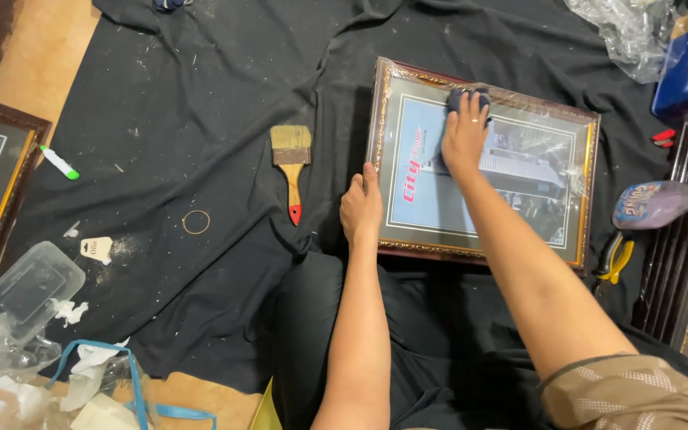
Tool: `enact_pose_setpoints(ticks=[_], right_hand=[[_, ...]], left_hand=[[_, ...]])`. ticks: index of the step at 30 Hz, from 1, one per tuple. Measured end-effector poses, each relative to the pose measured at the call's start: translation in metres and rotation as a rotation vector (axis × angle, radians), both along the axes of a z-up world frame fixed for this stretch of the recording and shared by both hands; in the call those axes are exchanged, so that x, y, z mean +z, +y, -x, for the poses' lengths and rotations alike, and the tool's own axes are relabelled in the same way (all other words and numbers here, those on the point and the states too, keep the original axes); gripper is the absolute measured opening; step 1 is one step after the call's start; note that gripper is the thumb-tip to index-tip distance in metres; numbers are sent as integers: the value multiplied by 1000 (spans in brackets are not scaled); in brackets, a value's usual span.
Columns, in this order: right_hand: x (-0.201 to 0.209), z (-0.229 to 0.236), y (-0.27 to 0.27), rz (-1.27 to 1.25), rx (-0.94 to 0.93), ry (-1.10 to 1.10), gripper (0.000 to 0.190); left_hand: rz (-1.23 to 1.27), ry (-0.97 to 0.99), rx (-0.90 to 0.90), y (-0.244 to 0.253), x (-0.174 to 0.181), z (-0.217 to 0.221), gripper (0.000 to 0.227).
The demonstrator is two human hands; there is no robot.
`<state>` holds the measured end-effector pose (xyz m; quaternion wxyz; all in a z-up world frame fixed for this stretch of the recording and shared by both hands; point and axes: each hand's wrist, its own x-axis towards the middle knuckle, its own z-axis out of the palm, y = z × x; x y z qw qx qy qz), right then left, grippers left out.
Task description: Cleaning the glass of a picture frame by wiping it thoroughly with a cloth.
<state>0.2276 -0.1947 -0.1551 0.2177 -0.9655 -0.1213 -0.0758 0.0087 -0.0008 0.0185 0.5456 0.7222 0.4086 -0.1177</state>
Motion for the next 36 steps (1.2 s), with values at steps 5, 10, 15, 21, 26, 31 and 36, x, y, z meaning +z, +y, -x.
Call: enact_pose_setpoints(ticks=[5,10,15,21,26,31,36], right_hand=[[46,91,33,-81,281,-36,50],[82,215,45,-146,483,16,53],[90,261,41,-30,561,26,50],[83,171,79,-166,497,0,49],[69,67,104,-71,423,-62,51],[82,11,124,-69,339,111,50],[77,35,123,-108,640,-188,44]], left_hand=[[-3,-3,4,0,-4,0,89],[-17,-31,1,-2,2,4,88],[-16,-69,-4,-2,3,7,86],[-23,-92,12,-1,-12,4,90],[-15,-82,1,2,-4,5,88],[-78,-46,17,-3,-15,-3,84],[-65,-65,27,-2,-12,-2,88]])
